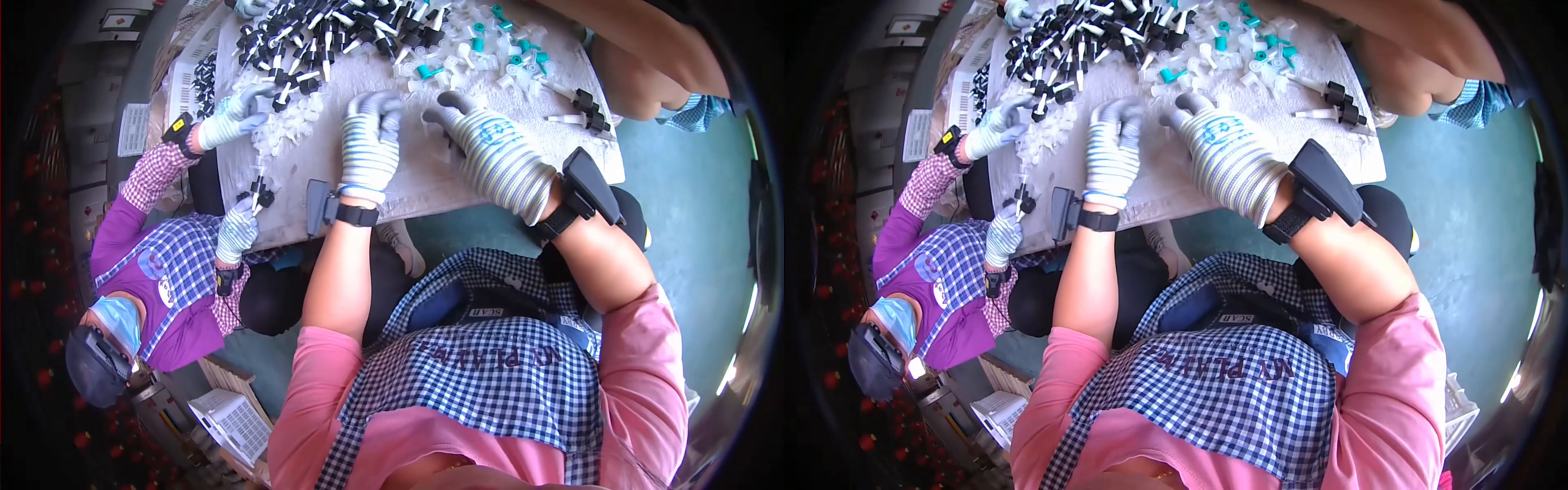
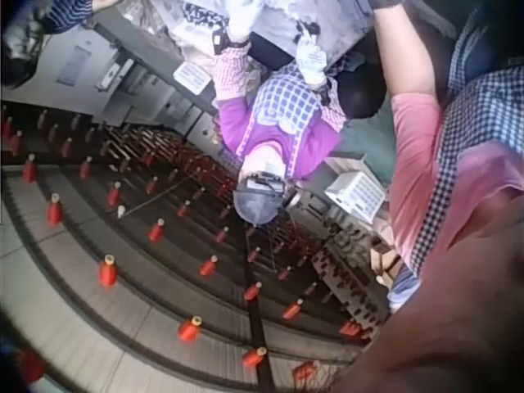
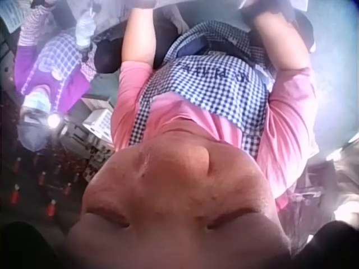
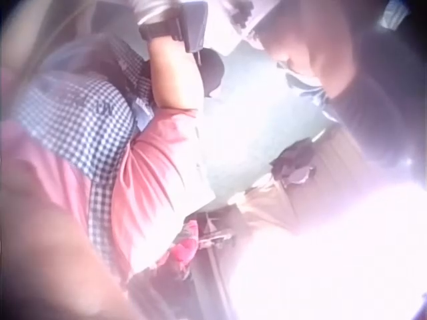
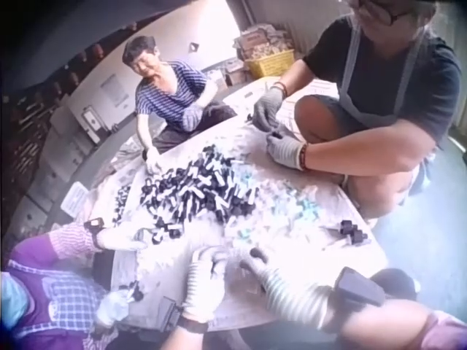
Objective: Assemble small black and green plastic components at a workstation.
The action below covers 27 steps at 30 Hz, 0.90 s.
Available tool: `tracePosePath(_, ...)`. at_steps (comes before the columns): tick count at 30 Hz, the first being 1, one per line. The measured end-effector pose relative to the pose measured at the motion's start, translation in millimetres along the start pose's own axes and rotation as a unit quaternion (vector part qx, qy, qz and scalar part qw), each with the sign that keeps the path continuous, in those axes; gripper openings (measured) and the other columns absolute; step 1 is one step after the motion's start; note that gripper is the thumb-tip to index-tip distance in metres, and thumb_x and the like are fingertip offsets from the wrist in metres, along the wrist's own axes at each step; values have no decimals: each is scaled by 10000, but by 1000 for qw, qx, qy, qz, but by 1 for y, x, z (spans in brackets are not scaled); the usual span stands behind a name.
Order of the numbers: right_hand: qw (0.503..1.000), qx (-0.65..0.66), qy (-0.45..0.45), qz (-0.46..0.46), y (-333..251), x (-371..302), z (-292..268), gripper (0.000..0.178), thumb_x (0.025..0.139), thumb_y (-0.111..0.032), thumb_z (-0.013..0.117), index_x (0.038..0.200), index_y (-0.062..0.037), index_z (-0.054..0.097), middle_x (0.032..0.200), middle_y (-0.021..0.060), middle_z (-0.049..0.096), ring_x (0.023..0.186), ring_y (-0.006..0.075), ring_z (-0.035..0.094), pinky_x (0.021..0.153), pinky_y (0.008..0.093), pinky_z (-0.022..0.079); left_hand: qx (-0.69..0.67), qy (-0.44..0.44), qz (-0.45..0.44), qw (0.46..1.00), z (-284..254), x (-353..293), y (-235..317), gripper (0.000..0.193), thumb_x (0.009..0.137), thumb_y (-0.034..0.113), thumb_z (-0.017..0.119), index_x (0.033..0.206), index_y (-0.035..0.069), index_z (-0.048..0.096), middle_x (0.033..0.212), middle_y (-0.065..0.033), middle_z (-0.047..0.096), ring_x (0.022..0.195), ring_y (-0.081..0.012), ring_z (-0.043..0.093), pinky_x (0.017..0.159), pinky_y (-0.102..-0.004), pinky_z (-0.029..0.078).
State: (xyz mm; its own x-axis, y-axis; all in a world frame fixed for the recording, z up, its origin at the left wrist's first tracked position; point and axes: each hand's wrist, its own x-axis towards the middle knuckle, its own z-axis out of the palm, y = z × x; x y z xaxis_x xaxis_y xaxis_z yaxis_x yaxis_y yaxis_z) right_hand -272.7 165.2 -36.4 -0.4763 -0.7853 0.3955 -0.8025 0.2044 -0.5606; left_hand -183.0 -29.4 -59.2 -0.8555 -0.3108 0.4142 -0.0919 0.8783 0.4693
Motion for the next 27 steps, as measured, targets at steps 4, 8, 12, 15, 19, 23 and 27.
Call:
tracePosePath(4, 983, 151, -35, 97, -14, 10, -6, 310, 921, -128, 587, 1223, -59, 608, 1093, 209, 649, 881, 354, 671, 779, 409, 526, -420, 40, -267, 866, -12, -2, 29, 291, 1029, 307, 518, 1184, 76, 603, 1073, -15, 636, 855, -80, 555, 761, -239, 481)
tracePosePath(8, 928, 299, -128, 180, -21, 17, 5, 382, 978, -255, 603, 1285, -28, 574, 1109, 182, 675, 961, 219, 656, 873, 354, 510, -541, 62, -276, 792, -14, -4, 54, 283, 1011, 311, 565, 1184, 93, 611, 942, 19, 596, 761, -56, 507, 726, -228, 464)
tracePosePath(12, 878, 447, -78, 154, -15, 14, 27, 473, 972, -313, 613, 1321, 1, 549, 1044, 168, 705, 970, 194, 664, 856, 324, 510, -523, 89, -229, 816, -4, -8, 57, 308, 1013, 316, 549, 1201, 78, 603, 1059, -16, 605, 903, -78, 533, 815, -260, 467)
tracePosePath(15, 826, 543, -65, 139, -22, 13, 29, 484, 967, -241, 632, 1373, -5, 516, 1112, 121, 691, 1011, 138, 619, 883, 302, 501, -487, 93, -163, 853, -1, -12, 49, 294, 1015, 282, 537, 1208, 70, 601, 1112, -34, 617, 1004, -85, 547, 866, -275, 467)
tracePosePath(19, 795, 589, -59, 136, -17, 17, 38, 473, 937, -183, 676, 1350, -2, 532, 1120, 53, 667, 999, 114, 590, 889, 281, 496, -469, 82, -175, 862, -8, -13, 49, 293, 1017, 258, 525, 1222, 61, 594, 1138, -58, 629, 1015, -114, 592, 861, -279, 490)
tracePosePath(23, 779, 597, -98, 166, -22, 19, 39, 425, 918, -183, 701, 1281, -10, 565, 1037, 33, 663, 951, 97, 586, 878, 263, 497, -587, 87, -219, 775, -19, -9, 63, 289, 1014, 253, 529, 1207, 47, 588, 1114, -104, 646, 875, -189, 667, 719, -314, 577)
tracePosePath(27, 734, 650, -89, 175, -30, 23, 36, 369, 895, -176, 725, 1191, -7, 585, 957, 29, 652, 905, 89, 587, 853, 254, 500, -647, 96, -206, 727, -23, -5, 59, 258, 1008, 221, 531, 1192, 51, 592, 1114, -140, 658, 893, -234, 678, 739, -357, 597)
